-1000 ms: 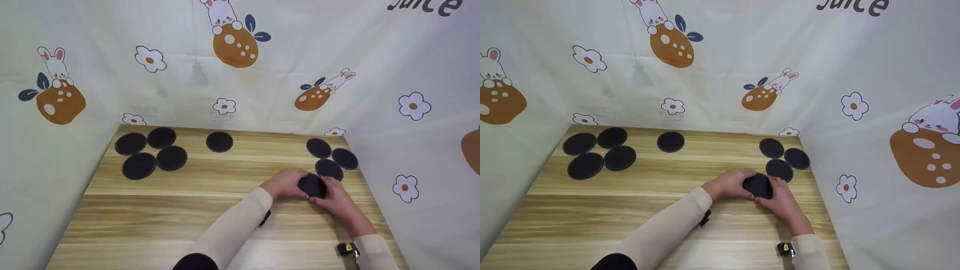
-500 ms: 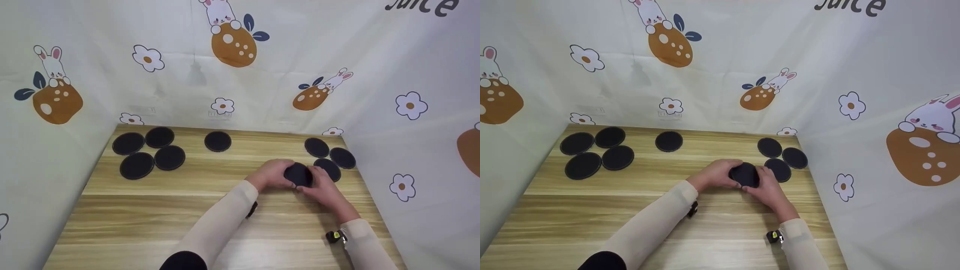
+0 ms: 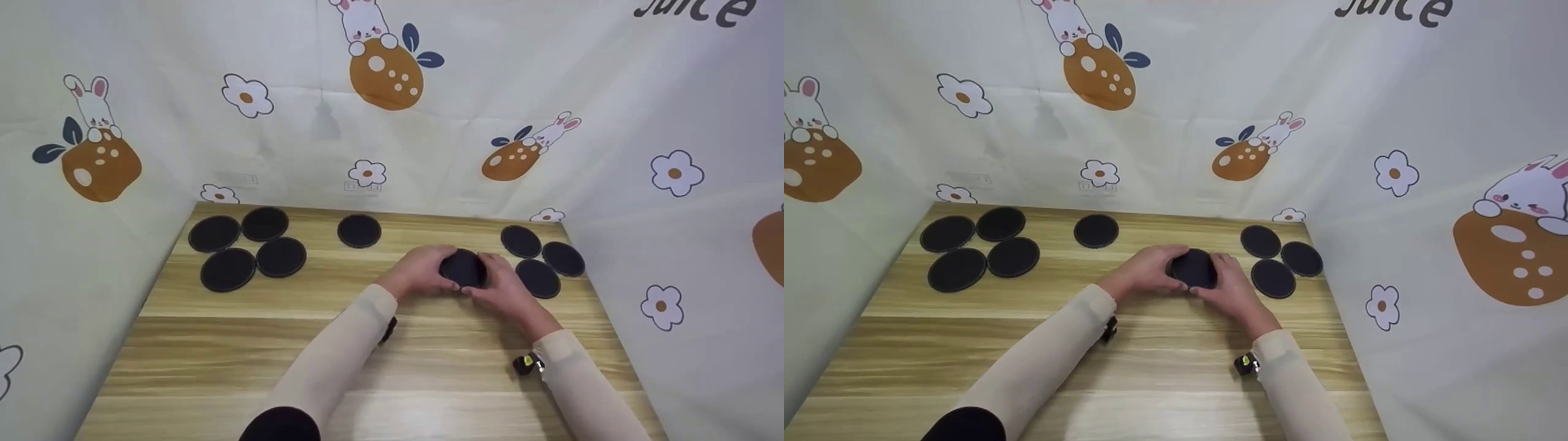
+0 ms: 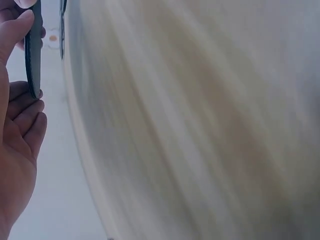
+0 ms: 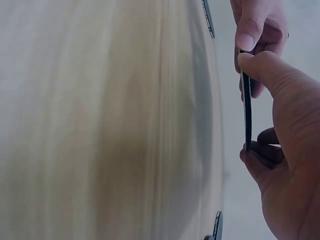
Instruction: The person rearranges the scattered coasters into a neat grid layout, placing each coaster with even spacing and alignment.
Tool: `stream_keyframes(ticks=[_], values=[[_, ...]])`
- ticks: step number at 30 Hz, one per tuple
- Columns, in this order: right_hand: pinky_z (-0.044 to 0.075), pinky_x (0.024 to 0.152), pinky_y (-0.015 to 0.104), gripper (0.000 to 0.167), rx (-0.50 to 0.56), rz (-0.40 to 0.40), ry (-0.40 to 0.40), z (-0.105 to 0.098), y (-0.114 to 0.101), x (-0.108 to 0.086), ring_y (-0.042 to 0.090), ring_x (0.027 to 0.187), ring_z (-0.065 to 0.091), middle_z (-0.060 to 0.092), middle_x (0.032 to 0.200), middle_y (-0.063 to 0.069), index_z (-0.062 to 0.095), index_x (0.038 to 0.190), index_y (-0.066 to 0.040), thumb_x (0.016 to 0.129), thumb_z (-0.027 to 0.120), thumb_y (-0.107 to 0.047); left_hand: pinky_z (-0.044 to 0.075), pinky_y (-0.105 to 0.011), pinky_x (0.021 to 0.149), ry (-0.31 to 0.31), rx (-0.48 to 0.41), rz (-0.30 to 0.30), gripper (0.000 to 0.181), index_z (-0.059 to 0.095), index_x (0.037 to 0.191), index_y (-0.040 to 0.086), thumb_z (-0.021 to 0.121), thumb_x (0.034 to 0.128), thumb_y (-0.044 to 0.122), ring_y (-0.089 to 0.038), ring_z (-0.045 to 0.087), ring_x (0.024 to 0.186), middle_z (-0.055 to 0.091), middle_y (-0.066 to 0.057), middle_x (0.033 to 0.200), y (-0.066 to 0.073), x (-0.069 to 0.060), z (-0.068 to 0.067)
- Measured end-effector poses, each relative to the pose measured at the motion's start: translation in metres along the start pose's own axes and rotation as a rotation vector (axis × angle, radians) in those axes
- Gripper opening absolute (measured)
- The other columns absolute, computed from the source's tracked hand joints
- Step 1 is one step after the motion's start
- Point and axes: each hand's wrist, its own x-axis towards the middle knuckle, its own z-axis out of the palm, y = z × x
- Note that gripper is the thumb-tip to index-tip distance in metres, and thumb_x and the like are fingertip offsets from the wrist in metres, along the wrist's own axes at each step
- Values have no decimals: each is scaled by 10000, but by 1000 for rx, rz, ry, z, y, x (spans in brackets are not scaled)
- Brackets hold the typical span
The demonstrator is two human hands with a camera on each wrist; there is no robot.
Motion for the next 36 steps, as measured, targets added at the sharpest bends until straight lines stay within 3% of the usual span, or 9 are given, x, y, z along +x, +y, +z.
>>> stream_keyframes(ticks=[15, 22, 29, 36], values=[[377, 1257, 599, 963, 5, -90, -20, 11, -28, 53, 486, 1514, 440, 484, 1608, 333, 467, 1607, 107, 906, 926, -368, 444, -411, 1230, 57, -14, -47, 899, 479, 1674, 81, 867, 956, 457, -295, 590, 1457, 584, -134, 1622, -37, -20, -40], [387, 1250, 600, 965, -7, -99, -34, 18, -38, 71, 479, 1516, 444, 487, 1618, 313, 471, 1616, 84, 900, 923, -379, 416, -422, 1255, 50, -8, -96, 898, 464, 1689, 103, 856, 971, 474, -280, 545, 1505, 533, -108, 1674, -49, -27, -50], [396, 1244, 587, 958, 8, -128, -19, 25, -41, 85, 454, 1501, 462, 503, 1601, 300, 484, 1615, 69, 895, 932, -377, 422, -401, 1248, 75, 52, -102, 907, 478, 1676, 84, 879, 957, 465, -270, 550, 1502, 556, -103, 1655, -57, -30, -60], [387, 1253, 578, 946, -11, -161, -28, 29, -51, 101, 445, 1517, 451, 487, 1626, 294, 477, 1621, 66, 898, 929, -343, 394, -405, 1268, 68, 27, -132, 925, 448, 1699, 113, 882, 958, 455, -252, 508, 1537, 508, -70, 1698, -71, -32, -69]])
